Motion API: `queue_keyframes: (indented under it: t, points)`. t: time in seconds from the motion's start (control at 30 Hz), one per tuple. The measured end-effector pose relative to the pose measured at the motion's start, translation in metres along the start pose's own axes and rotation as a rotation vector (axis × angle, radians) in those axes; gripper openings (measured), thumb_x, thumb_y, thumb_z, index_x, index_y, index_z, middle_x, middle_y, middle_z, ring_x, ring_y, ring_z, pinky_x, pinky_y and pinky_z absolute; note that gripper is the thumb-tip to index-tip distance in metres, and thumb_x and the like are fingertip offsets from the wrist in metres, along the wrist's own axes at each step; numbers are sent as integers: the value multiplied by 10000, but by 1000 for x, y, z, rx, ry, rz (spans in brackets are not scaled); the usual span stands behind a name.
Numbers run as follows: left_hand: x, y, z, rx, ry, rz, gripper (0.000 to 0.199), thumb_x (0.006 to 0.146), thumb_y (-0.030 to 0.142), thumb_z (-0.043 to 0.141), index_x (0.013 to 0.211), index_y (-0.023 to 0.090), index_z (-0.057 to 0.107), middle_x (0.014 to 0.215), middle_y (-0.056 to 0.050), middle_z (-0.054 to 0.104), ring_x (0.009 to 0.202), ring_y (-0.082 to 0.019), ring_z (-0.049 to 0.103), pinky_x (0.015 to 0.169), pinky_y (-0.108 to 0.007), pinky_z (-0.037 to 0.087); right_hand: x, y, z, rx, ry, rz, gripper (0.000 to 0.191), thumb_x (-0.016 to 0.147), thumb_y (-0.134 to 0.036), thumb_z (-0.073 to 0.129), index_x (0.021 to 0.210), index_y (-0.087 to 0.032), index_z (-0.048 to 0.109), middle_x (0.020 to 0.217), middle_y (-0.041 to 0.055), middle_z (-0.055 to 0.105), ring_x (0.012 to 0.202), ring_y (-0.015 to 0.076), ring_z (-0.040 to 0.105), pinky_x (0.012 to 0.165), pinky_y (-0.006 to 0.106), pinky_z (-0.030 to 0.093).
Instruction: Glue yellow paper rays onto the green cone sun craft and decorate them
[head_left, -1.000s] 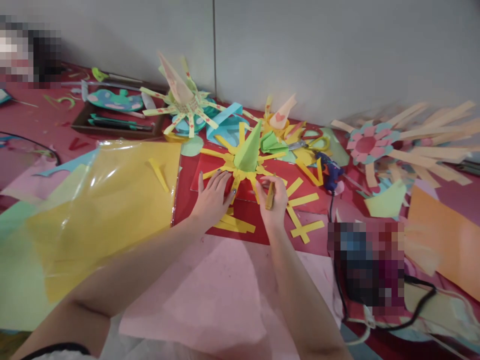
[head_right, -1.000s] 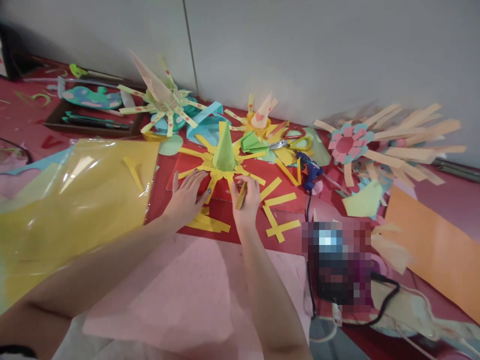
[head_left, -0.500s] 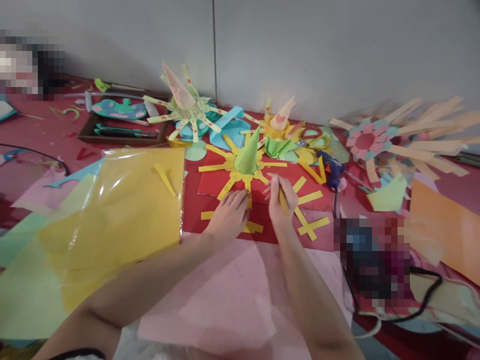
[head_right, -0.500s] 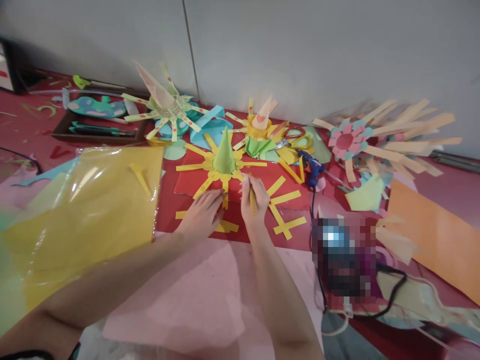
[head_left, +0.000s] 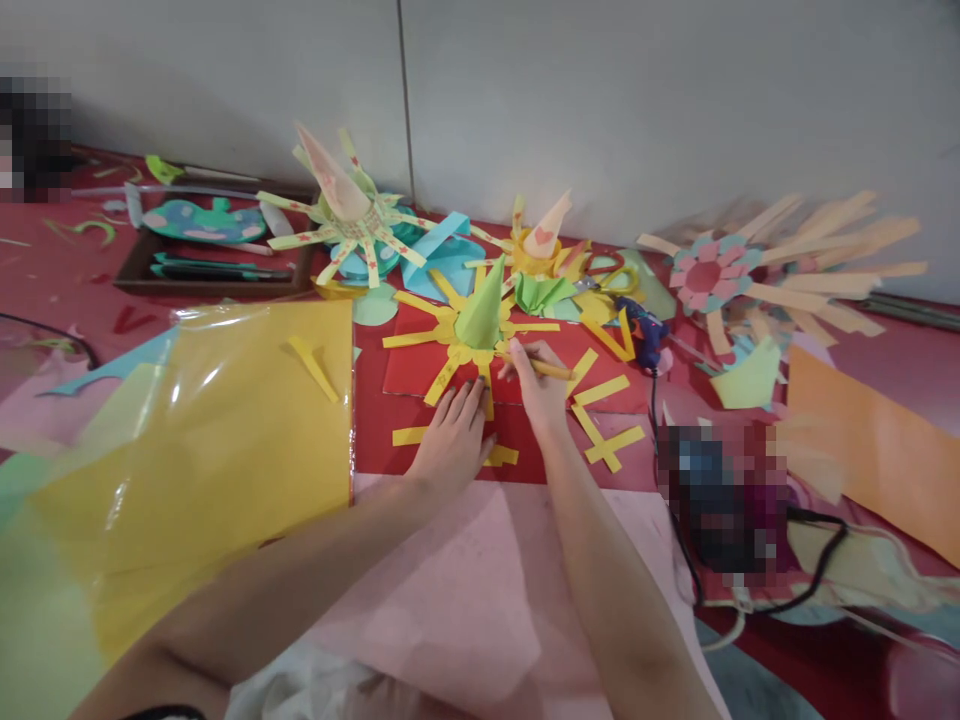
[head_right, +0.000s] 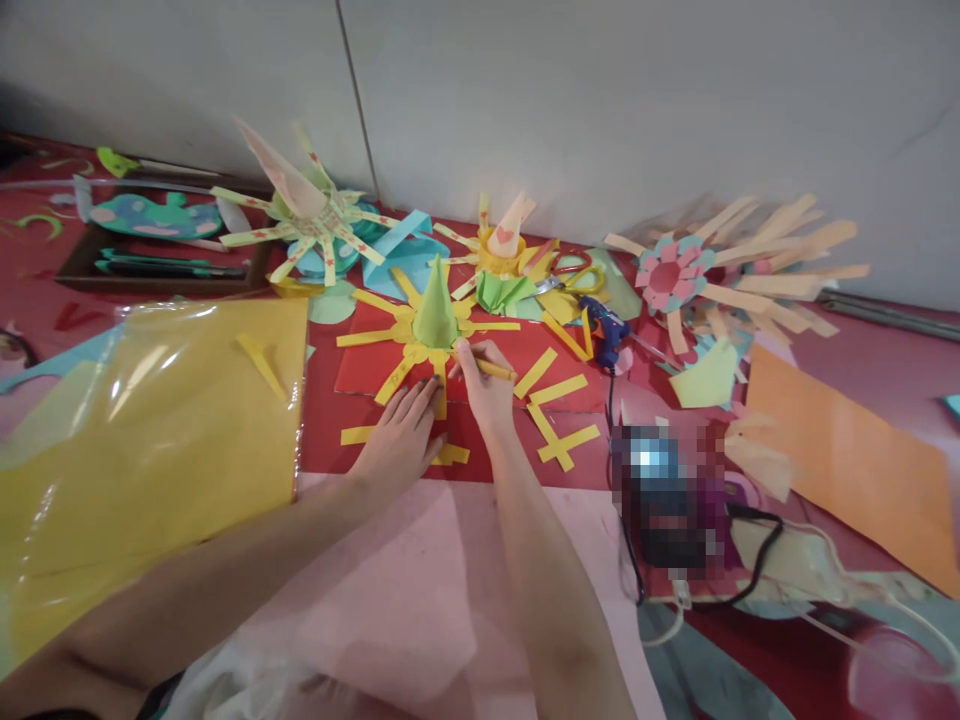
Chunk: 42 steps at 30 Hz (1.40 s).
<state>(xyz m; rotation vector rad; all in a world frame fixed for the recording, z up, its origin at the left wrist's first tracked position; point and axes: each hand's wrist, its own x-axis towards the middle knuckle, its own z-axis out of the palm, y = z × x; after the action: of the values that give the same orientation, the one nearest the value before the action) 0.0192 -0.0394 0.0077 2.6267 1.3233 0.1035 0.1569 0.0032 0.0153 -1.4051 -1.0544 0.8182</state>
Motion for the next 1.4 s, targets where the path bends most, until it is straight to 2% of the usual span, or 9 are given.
queue_keyframes:
  t: [0.17,0.27,0.4,0.53,0.7,0.9,1.03,1.23,1.4]
  points:
    - [-1,0,1,41,33,4,493,963,284,324,1366,16,418,1470,-162,359,1354,-285,353,1150,-464,242,1,9,6,27,39,7,367,812,-490,571,603,-219,438,405,-80,446,425,93,495,535,241,444]
    - [-1,0,1,61,35,7,507,968,297,315,1381,14,392,1470,-165,357,1354,-288,352,1146,-480,244,0,11,8,-11,41,-42,353,808,-495,575,639,-222,431,449,-77,473,431,86,480,510,233,422]
    - [-1,0,4,66,53,15,509,970,327,326,1360,15,423,1453,-178,382,1349,-292,360,1133,-491,265,0,11,9,-76,-8,-73,356,821,-490,557,630,-218,431,487,-58,526,484,92,526,564,237,444]
    - [-1,-1,6,76,91,25,498,967,328,344,1335,11,451,1442,-181,401,1330,-294,390,1130,-478,276,2,13,9,-104,-15,-88,362,833,-458,544,602,-225,389,438,-73,473,445,90,491,545,238,432]
    - [-1,-1,5,59,107,21,482,956,327,382,1318,21,469,1427,-177,426,1319,-289,405,1117,-462,307,5,13,9,-148,-45,-137,330,835,-413,546,598,-218,426,480,-63,500,485,88,501,569,232,433]
    - [-1,-1,7,58,128,15,462,964,322,351,1313,47,478,1425,-166,432,1317,-286,407,1125,-515,265,5,18,8,-216,-79,-137,330,840,-430,533,608,-219,429,484,-61,513,494,93,515,572,232,429]
    - [0,-1,8,49,114,9,465,964,322,353,1320,48,473,1435,-163,419,1318,-291,405,1121,-527,266,6,21,8,-224,-85,-122,342,856,-410,506,593,-220,396,457,-70,492,465,86,495,568,227,426]
    - [0,-1,5,49,84,11,480,970,316,324,1331,28,455,1444,-167,403,1335,-287,380,1121,-514,276,4,18,10,-238,-83,-135,328,836,-470,529,638,-216,465,535,-46,565,540,101,556,607,232,444]
    - [-1,-1,4,29,75,16,488,970,315,319,1343,22,437,1445,-175,399,1341,-288,370,1126,-521,264,4,18,10,-301,-48,-173,310,851,-434,503,638,-220,430,521,-49,533,499,99,523,557,231,416]
